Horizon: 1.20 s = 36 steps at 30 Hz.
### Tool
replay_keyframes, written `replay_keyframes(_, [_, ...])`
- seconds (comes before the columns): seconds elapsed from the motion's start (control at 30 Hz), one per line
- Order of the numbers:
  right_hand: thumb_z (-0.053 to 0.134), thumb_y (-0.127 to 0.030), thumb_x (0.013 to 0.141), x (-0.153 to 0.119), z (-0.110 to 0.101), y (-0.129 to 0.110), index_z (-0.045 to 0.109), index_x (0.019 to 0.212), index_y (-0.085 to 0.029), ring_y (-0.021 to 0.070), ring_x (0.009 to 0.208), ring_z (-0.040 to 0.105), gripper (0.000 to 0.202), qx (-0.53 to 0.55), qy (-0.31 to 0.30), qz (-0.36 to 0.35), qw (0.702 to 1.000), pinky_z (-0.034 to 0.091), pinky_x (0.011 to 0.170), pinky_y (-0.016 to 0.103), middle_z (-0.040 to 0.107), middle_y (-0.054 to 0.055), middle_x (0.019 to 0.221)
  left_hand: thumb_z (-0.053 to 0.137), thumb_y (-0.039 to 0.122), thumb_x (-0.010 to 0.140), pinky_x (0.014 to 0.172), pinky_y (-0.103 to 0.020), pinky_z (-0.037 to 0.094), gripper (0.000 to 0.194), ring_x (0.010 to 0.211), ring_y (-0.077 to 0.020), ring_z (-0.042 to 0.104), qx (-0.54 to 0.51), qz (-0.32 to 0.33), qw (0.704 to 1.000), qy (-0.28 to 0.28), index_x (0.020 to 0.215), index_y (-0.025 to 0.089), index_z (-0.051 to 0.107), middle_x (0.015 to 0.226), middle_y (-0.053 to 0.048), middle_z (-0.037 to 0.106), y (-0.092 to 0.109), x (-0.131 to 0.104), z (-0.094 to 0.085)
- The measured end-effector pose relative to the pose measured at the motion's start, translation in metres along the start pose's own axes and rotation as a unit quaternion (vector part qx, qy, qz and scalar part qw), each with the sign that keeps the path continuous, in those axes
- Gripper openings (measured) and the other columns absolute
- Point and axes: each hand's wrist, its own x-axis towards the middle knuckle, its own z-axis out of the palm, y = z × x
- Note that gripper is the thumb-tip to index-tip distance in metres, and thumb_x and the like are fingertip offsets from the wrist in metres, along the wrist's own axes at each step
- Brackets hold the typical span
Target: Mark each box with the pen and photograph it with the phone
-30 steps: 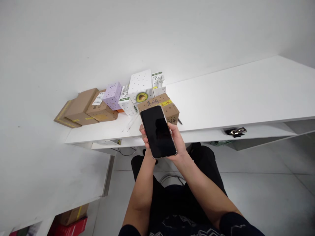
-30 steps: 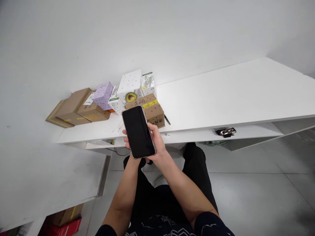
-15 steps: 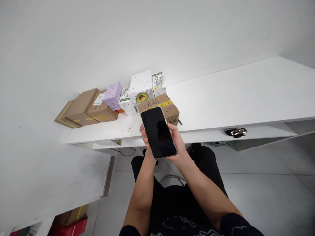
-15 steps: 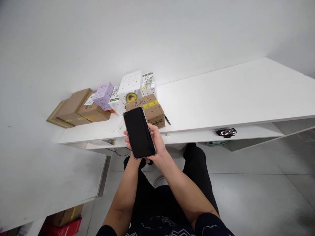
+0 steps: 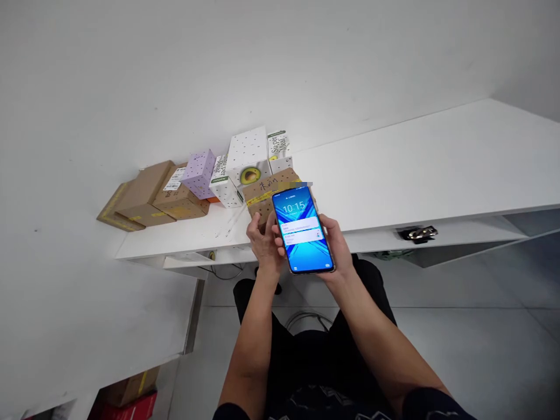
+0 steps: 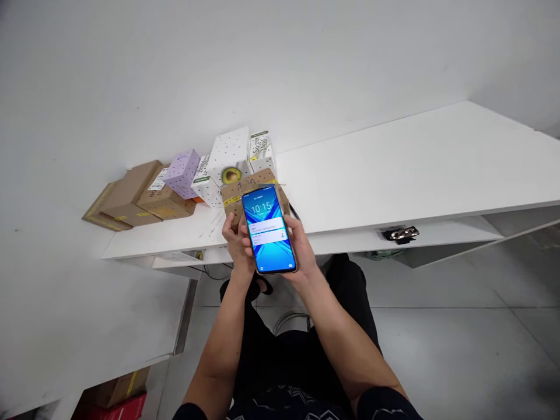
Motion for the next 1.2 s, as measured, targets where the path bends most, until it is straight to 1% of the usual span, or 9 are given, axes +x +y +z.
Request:
replay_keyframes(0.17, [0.049, -0.061, 0.085, -0.016, -0.027, -0.035, 0.06, 0.122, -0.021, 0.0274, 0.092, 0.071, 0.055, -0.225, 0.192, -0.161, 0.942, 0.06, 0.079, 0.044, 0.073, 0.011, 0.106, 0.059, 0.034, 0.095, 0.103, -0.049, 0.053, 0.037, 0.139, -0.0343, 0.039, 0.038, 0.054, 0.998, 0.023, 0.13, 0.024, 0.064, 0.137, -0.017, 0.041, 0.01, 0.003, -0.004])
replay_keyframes(0.3, [0.056, -0.052, 0.083, -0.018, -0.069, -0.07, 0.057, 0.128, -0.024, 0.0288, 0.103, 0.064, 0.053, -0.569, 0.413, -0.24, 0.669, 0.052, 0.093, 0.047, 0.067, 0.011, 0.113, 0.057, 0.035, 0.096, 0.099, -0.048, 0.056, 0.037, 0.138, -0.0343, 0.039, 0.042, 0.054, 0.997, 0.022, 0.13, 0.023, 0.063, 0.137, -0.018, 0.039, 0.011, 0.004, -0.005])
replay_keyframes(0.4, [0.055, -0.044, 0.084, -0.015, -0.102, -0.093, 0.058, 0.132, -0.017, 0.0369, 0.114, 0.055, 0.055, -0.745, 0.452, -0.185, 0.456, 0.043, 0.098, 0.054, 0.062, 0.02, 0.121, 0.058, 0.035, 0.096, 0.1, -0.048, 0.055, 0.037, 0.137, -0.0338, 0.04, 0.041, 0.051, 0.998, 0.024, 0.13, 0.023, 0.063, 0.137, -0.017, 0.038, 0.01, 0.004, -0.004])
replay_keyframes(0.5, [0.052, -0.04, 0.086, -0.011, -0.128, -0.108, 0.059, 0.134, -0.013, 0.0417, 0.114, 0.052, 0.055, -0.817, 0.446, -0.132, 0.341, 0.042, 0.093, 0.056, 0.057, 0.026, 0.127, 0.058, 0.034, 0.095, 0.102, -0.049, 0.054, 0.037, 0.137, -0.0337, 0.04, 0.039, 0.055, 0.997, 0.029, 0.13, 0.023, 0.064, 0.137, -0.017, 0.038, 0.01, 0.003, -0.003])
replay_keyframes(0.6, [0.052, -0.038, 0.086, -0.008, -0.146, -0.116, 0.06, 0.134, -0.011, 0.0436, 0.112, 0.052, 0.055, -0.849, 0.431, -0.098, 0.291, 0.043, 0.09, 0.056, 0.056, 0.028, 0.128, 0.057, 0.034, 0.096, 0.104, -0.049, 0.053, 0.037, 0.137, -0.0333, 0.04, 0.041, 0.064, 0.997, 0.034, 0.131, 0.023, 0.063, 0.136, -0.017, 0.038, 0.009, 0.003, -0.003])
replay_keyframes(0.83, [0.058, -0.047, 0.085, 0.0, -0.146, -0.121, 0.068, 0.123, -0.014, 0.048, 0.128, 0.043, 0.052, -0.84, 0.42, -0.076, 0.335, 0.039, 0.099, 0.06, 0.054, 0.026, 0.137, 0.054, 0.032, 0.097, 0.105, -0.049, 0.051, 0.038, 0.138, -0.0337, 0.039, 0.031, 0.09, 0.995, 0.037, 0.134, 0.022, 0.06, 0.137, -0.018, 0.038, 0.006, 0.005, -0.007])
replay_keyframes(0.9, [0.05, -0.052, 0.09, 0.004, -0.129, -0.111, 0.07, 0.12, -0.014, 0.0433, 0.129, 0.046, 0.051, -0.828, 0.374, -0.13, 0.396, 0.041, 0.1, 0.056, 0.057, 0.024, 0.137, 0.053, 0.03, 0.098, 0.109, -0.049, 0.048, 0.039, 0.14, -0.0329, 0.038, 0.01, 0.092, 0.995, 0.029, 0.136, 0.023, 0.058, 0.139, -0.018, 0.038, 0.006, 0.004, -0.008])
replay_keyframes(1.03, [0.024, -0.063, 0.099, 0.02, -0.08, -0.079, 0.07, 0.114, -0.019, 0.0297, 0.099, 0.068, 0.065, -0.737, 0.246, -0.136, 0.615, 0.052, 0.083, 0.04, 0.073, 0.014, 0.109, 0.056, 0.039, 0.096, 0.106, -0.047, 0.049, 0.055, 0.134, -0.0301, 0.046, -0.11, -0.015, 0.992, 0.055, 0.147, 0.022, 0.044, 0.15, -0.021, 0.029, 0.004, -0.002, -0.009])
replay_keyframes(1.2, [0.046, -0.057, 0.095, 0.031, -0.038, -0.051, 0.065, 0.125, -0.024, 0.0253, 0.09, 0.069, 0.049, -0.709, 0.197, -0.17, 0.656, 0.054, 0.084, 0.04, 0.074, 0.008, 0.108, 0.051, 0.053, 0.097, 0.096, -0.037, 0.053, 0.061, 0.115, -0.0231, 0.06, -0.257, -0.201, 0.945, 0.029, 0.148, 0.021, 0.04, 0.136, -0.017, 0.053, 0.013, -0.011, -0.019])
